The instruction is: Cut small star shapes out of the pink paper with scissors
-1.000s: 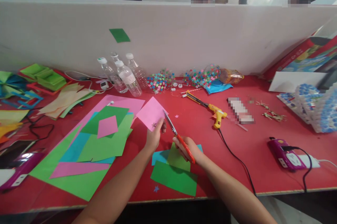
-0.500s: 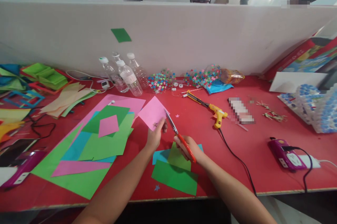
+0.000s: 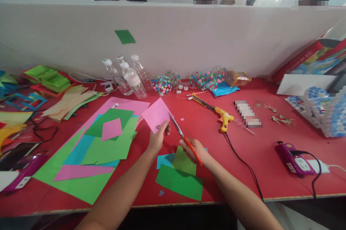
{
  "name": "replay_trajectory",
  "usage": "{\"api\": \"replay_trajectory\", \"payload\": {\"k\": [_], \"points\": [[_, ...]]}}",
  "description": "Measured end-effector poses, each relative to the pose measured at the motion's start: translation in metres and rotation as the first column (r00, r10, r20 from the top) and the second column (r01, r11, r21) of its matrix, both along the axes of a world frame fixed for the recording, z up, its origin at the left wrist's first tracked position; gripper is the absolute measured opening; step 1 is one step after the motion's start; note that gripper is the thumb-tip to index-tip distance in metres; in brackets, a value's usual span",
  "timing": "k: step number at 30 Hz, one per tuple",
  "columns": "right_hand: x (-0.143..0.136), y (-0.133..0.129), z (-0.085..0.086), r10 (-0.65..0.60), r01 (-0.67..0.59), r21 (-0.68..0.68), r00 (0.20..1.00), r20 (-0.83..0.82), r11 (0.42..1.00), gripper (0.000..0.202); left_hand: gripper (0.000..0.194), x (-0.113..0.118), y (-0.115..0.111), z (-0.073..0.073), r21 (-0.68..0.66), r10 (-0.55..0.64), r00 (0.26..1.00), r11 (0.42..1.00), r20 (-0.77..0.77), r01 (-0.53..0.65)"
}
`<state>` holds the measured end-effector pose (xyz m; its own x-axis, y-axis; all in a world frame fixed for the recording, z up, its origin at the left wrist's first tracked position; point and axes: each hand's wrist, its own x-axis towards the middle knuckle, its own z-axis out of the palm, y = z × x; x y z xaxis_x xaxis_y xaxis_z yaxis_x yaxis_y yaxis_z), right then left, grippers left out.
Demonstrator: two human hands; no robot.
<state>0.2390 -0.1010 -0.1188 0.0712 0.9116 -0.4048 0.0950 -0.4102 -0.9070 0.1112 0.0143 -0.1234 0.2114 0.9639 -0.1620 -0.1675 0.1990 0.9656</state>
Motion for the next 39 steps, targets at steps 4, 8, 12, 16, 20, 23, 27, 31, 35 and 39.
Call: {"api": "replay_trajectory", "payload": {"k": [4,8,12,16,20,23,27,31,35,39], "points": [[0.004,0.000,0.001,0.014,-0.014,-0.001,1.000,-0.006,1.000,0.057,0.030,-0.006,0.010,0.002,0.009,0.016,1.000,1.000,0.025,-0.016],[0.009,0.001,0.001,0.050,-0.050,0.008,0.999,-0.021,0.999,0.060,0.030,-0.010,0.020,0.004,0.031,0.049,0.995,0.998,0.091,-0.052],[0.010,0.001,0.000,0.084,-0.083,0.040,0.996,-0.025,0.996,0.061,0.032,-0.011,0.024,0.004,0.094,0.056,0.986,0.993,0.154,-0.071],[0.011,0.002,0.000,0.063,-0.063,0.012,0.998,-0.006,0.998,0.065,0.031,-0.009,0.020,0.002,0.146,-0.042,0.993,0.989,0.114,0.026],[0.012,0.002,0.002,0.072,-0.072,-0.005,0.997,0.011,0.997,0.064,0.031,-0.008,0.020,0.002,0.126,-0.041,0.993,0.992,0.111,0.027],[0.012,0.002,0.003,0.085,-0.085,-0.005,0.996,0.002,0.996,0.062,0.030,-0.008,0.022,0.002,0.110,-0.024,0.992,0.994,0.124,0.010],[0.013,0.002,0.004,0.107,-0.107,0.001,0.994,0.018,0.994,0.061,0.028,-0.011,0.025,0.002,0.117,-0.038,0.989,0.993,0.141,0.021],[0.013,0.002,0.006,0.158,-0.159,0.016,0.986,0.051,0.987,0.063,0.026,-0.016,0.026,0.003,0.199,-0.066,0.994,0.979,0.084,0.048],[0.014,0.001,0.009,0.181,-0.185,0.040,0.980,0.082,0.982,0.066,0.029,-0.021,0.028,0.009,0.269,-0.092,0.996,0.959,-0.019,0.093],[0.015,0.001,0.010,0.209,-0.215,0.055,0.973,0.096,0.975,0.066,0.029,-0.025,0.030,0.015,0.310,-0.107,0.991,0.942,-0.084,0.128]]}}
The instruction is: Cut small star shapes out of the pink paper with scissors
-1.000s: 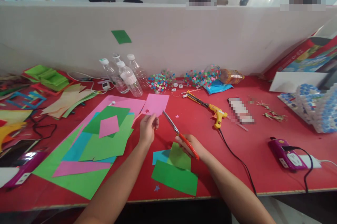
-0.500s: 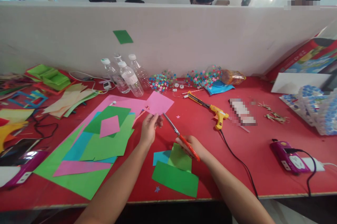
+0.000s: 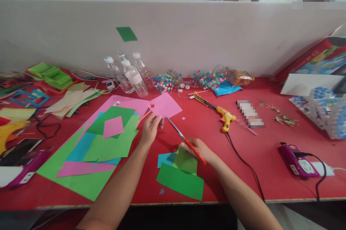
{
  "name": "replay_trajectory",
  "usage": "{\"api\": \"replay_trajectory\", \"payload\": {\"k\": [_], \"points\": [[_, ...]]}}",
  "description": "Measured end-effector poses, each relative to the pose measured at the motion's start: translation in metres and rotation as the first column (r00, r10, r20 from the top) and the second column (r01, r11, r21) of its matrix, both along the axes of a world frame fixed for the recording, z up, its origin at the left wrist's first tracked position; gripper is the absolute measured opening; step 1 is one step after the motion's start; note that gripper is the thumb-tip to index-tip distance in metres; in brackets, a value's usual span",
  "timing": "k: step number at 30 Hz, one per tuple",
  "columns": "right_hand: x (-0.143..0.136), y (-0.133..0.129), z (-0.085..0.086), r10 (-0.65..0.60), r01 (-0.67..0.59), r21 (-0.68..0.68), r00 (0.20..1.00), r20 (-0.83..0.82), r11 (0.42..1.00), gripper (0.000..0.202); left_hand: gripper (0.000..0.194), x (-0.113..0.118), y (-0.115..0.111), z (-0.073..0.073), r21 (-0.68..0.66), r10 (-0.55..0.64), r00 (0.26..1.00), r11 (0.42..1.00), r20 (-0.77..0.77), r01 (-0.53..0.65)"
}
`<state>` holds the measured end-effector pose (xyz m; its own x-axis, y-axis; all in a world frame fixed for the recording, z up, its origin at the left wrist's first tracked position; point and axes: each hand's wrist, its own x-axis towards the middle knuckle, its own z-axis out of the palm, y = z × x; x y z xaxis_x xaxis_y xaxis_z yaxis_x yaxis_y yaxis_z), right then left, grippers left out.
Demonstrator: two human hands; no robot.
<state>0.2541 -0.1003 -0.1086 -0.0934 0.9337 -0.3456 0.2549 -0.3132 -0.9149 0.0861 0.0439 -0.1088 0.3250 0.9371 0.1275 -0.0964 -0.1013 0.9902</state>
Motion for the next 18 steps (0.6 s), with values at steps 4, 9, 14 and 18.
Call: {"api": "replay_trajectory", "payload": {"k": [4,9,14,18], "points": [[0.0017,-0.0002,0.0001,0.017,-0.017,0.007,1.000,0.011,1.000,0.065,0.029,-0.0019,0.0023,0.0019,0.009,-0.030,0.999,0.999,-0.017,0.030],[0.0043,-0.0013,0.0007,0.028,-0.028,0.015,0.999,0.031,0.999,0.061,0.031,-0.0030,0.0044,0.0014,0.017,-0.049,0.998,0.999,-0.045,0.050],[0.0068,-0.0016,0.0005,0.044,-0.044,0.011,0.998,0.041,0.999,0.061,0.032,-0.0031,0.0038,-0.0005,0.000,-0.079,0.995,0.997,-0.062,0.079],[0.0070,-0.0012,0.0002,0.034,-0.035,0.017,0.998,0.056,0.999,0.061,0.033,-0.0029,0.0035,0.0009,-0.018,-0.087,0.993,0.996,-0.076,0.085]]}}
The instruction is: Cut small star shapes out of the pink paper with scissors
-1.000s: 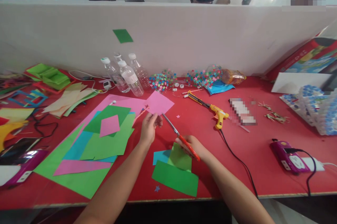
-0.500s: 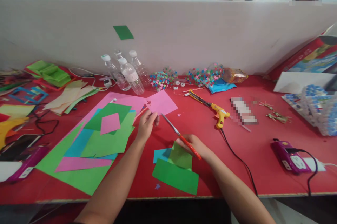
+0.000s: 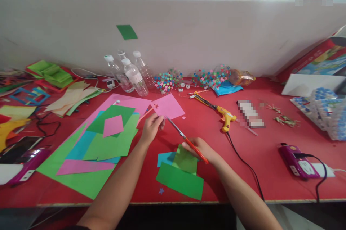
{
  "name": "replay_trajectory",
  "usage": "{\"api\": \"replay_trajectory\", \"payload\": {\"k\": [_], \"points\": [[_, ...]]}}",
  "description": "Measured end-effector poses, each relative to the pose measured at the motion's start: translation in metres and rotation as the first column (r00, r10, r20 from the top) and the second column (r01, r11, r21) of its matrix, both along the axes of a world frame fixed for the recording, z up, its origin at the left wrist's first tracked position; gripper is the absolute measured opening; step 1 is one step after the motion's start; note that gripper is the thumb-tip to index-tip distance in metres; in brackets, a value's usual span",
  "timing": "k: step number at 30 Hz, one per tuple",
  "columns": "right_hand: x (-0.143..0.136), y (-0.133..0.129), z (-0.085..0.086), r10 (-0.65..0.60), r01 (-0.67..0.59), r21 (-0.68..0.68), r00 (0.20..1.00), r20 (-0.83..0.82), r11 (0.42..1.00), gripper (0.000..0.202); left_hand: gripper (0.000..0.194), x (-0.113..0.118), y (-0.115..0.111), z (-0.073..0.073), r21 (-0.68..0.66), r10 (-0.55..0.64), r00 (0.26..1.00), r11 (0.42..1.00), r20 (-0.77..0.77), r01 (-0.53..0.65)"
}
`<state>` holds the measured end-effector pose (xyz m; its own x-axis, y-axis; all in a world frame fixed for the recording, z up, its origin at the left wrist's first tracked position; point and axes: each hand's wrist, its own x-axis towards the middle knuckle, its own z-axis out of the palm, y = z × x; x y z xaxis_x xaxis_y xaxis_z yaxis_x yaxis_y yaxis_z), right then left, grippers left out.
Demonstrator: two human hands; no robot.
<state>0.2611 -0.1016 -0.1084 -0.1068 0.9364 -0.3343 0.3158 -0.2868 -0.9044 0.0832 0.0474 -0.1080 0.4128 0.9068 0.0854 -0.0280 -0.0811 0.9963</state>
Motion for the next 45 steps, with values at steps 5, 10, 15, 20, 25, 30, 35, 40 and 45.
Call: {"api": "replay_trajectory", "payload": {"k": [5,10,15,20,25,30,35,40,45], "points": [[0.0011,0.0006,-0.0008,0.005,-0.005,0.000,1.000,-0.002,1.000,0.060,0.032,-0.0001,0.0003,0.0029,-0.026,0.004,1.000,1.000,0.005,-0.003],[0.0033,0.0008,-0.0020,0.021,-0.021,-0.001,1.000,0.007,1.000,0.060,0.031,-0.0003,0.0013,0.0025,-0.060,-0.005,1.000,0.998,0.007,0.006],[0.0033,0.0009,0.0002,0.023,-0.023,-0.020,1.000,0.008,1.000,0.061,0.029,-0.0021,0.0039,-0.0007,-0.014,-0.030,0.999,0.999,-0.020,0.030],[0.0016,0.0017,0.0042,-0.005,0.004,-0.059,1.000,-0.011,0.998,0.059,0.028,-0.0042,0.0056,-0.0021,0.048,-0.039,0.997,0.998,-0.063,0.043],[0.0010,0.0011,0.0052,-0.004,0.003,-0.060,1.000,-0.019,0.998,0.061,0.028,-0.0041,0.0047,-0.0014,0.049,-0.030,0.998,0.998,-0.060,0.033],[0.0025,-0.0012,0.0049,0.024,-0.026,-0.050,0.998,-0.053,0.998,0.064,0.029,-0.0016,0.0016,0.0002,0.005,-0.019,1.000,1.000,-0.009,0.019],[0.0049,-0.0021,0.0040,0.054,-0.054,0.002,0.998,-0.025,0.999,0.064,0.028,-0.0012,-0.0009,0.0009,0.017,0.004,1.000,1.000,-0.008,-0.004],[0.0040,-0.0014,0.0030,0.045,-0.045,0.011,0.999,-0.001,0.999,0.064,0.027,-0.0023,-0.0008,-0.0003,0.068,0.007,1.000,0.998,-0.020,-0.006],[0.0014,-0.0005,0.0028,0.014,-0.014,-0.011,1.000,-0.011,1.000,0.064,0.027,-0.0025,-0.0004,0.0004,0.083,0.006,0.999,0.997,-0.042,-0.002]]}}
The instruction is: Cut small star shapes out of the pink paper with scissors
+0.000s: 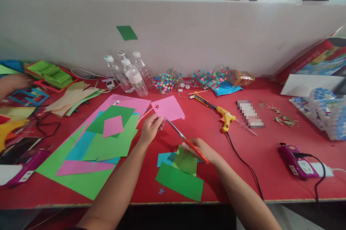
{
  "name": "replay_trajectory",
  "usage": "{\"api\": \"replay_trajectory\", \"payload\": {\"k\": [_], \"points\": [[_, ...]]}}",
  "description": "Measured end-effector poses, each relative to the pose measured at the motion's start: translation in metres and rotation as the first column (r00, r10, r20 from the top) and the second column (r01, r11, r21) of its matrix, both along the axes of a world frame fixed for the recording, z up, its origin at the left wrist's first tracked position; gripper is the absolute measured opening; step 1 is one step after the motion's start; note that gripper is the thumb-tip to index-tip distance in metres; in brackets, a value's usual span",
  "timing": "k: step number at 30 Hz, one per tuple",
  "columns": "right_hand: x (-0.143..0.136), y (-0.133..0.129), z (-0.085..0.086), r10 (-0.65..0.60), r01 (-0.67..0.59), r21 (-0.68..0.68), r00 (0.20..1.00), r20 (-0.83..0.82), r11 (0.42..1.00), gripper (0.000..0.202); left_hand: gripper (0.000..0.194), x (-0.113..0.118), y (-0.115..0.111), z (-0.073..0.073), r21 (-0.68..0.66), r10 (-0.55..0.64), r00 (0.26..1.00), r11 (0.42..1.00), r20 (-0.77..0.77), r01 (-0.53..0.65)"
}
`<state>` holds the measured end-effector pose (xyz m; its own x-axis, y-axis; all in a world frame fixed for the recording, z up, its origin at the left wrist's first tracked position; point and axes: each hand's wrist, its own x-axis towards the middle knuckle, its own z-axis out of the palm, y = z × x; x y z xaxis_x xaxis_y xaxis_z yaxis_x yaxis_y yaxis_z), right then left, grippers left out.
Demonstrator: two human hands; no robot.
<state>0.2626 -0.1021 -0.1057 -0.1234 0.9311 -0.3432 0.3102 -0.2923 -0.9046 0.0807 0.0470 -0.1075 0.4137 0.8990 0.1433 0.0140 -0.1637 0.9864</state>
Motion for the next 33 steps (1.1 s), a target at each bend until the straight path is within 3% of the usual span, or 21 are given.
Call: {"api": "replay_trajectory", "payload": {"k": [13,33], "points": [[-0.0006,-0.0015,-0.0011,-0.052,0.045,-0.101,0.996,-0.066,0.994,0.062,0.032,0.0019,0.0007,-0.0004,-0.127,0.009,0.996,0.992,0.088,0.002],[-0.0035,-0.0008,-0.0033,-0.059,0.055,-0.070,0.996,-0.066,0.996,0.061,0.037,0.0025,-0.0011,0.0005,-0.090,0.019,0.996,0.996,0.084,-0.012]]}}
